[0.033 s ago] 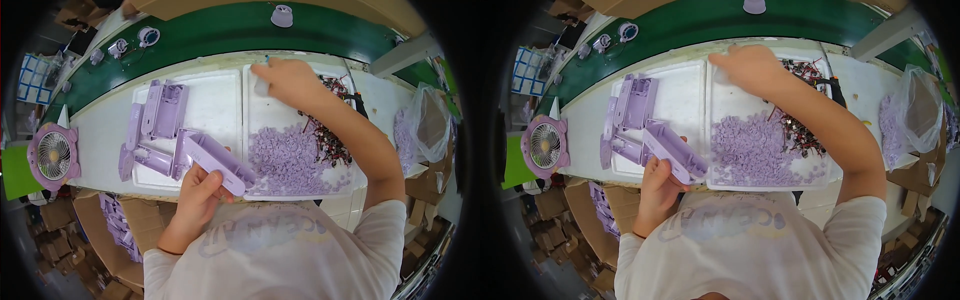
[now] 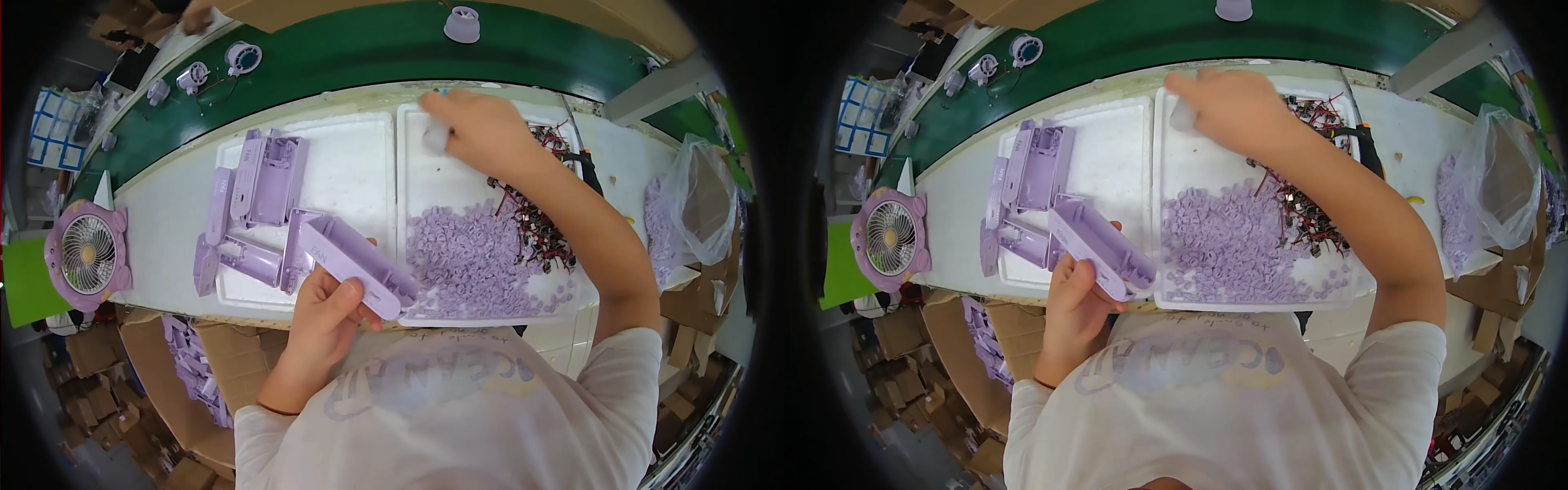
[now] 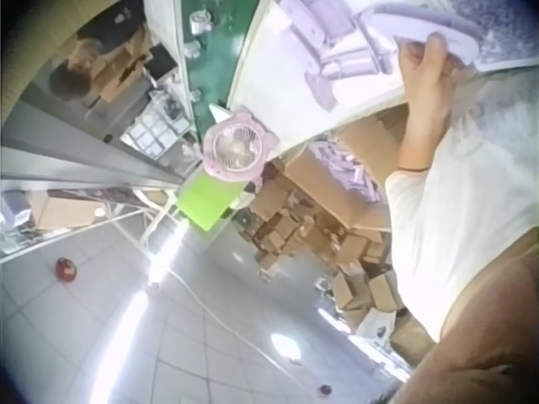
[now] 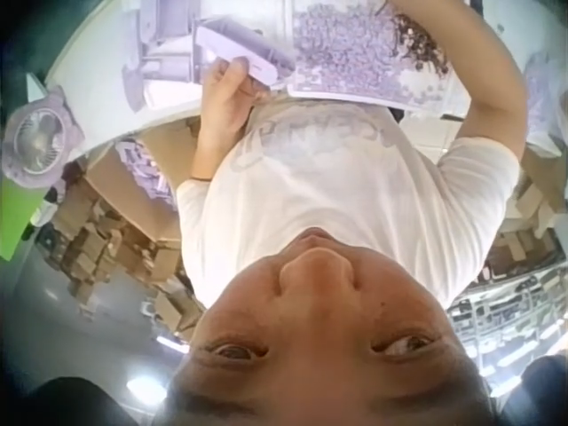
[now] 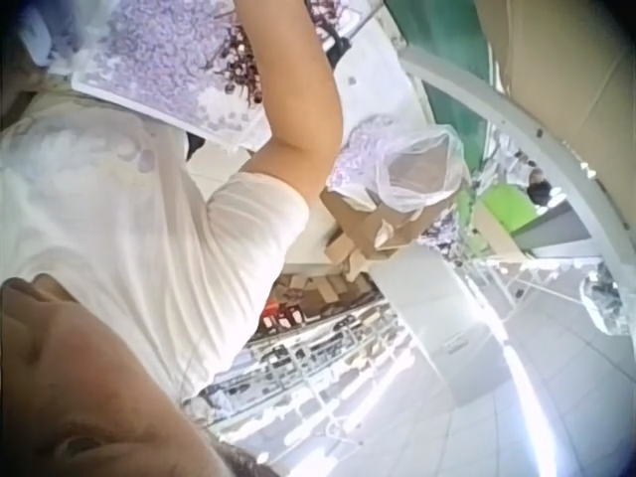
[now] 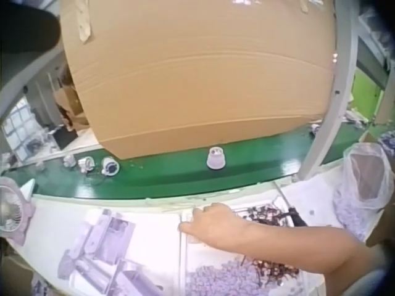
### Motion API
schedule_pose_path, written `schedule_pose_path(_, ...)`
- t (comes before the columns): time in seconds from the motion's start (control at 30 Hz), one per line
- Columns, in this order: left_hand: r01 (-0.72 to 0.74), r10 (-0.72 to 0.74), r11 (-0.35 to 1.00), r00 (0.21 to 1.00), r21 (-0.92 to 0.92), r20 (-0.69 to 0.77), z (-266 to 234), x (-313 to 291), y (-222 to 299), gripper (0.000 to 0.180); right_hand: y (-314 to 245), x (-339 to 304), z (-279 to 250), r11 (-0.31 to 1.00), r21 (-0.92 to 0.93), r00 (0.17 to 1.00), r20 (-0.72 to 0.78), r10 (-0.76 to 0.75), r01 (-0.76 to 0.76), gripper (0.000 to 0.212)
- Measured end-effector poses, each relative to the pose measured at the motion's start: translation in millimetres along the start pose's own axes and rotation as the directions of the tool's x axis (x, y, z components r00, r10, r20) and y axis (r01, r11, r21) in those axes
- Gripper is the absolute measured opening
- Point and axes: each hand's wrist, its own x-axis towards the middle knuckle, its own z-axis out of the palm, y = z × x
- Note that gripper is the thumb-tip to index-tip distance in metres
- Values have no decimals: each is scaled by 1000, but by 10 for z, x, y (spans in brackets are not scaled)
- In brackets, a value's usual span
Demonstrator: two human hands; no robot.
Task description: The person assembles a portable fan by installing internal circuitry and wires into the fan housing, securing components with screws using a screwdriver and pliers.
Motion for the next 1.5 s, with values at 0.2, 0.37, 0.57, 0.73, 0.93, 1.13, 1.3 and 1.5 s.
schedule_pose_path(0.2, -34, 33, 999, 999, 27, 38, 49, 26, 45, 76, -186, -368, -549, 215, 945, 848, 104, 519, -248, 19)
schedule_pose_path(0.37, -40, 36, 997, 998, 65, 58, 152, 59, 59, 79, -535, -615, -891, -27, 978, 927, 204, 314, -206, 20)
schedule_pose_path(0.57, -44, 38, 995, 996, 85, 76, 202, 93, 52, 81, -680, -682, -932, 112, 956, 948, 246, 200, -272, 22)
schedule_pose_path(0.73, 30, -38, 997, 992, 67, 118, 229, 96, 82, 81, -703, -695, -757, 257, 966, 988, -40, 147, 1, 19)
schedule_pose_path(0.93, 17, -24, 998, 993, 65, 111, 249, 98, 76, 82, -693, -695, -727, 252, 967, 991, -57, 119, 26, 20)
schedule_pose_path(1.13, 2, -8, 997, 996, 72, 91, 283, 104, 71, 82, -697, -693, -717, 239, 971, 991, -50, 126, 18, 20)
schedule_pose_path(1.3, -70, 66, 995, 997, 77, 48, 307, 106, 39, 82, -693, -706, -738, 235, 972, 992, -43, 116, 14, 20)
schedule_pose_path(1.5, -72, 68, 995, 996, 73, 53, 304, 110, 48, 80, -708, -703, -716, 244, 969, 992, -66, 108, 38, 19)
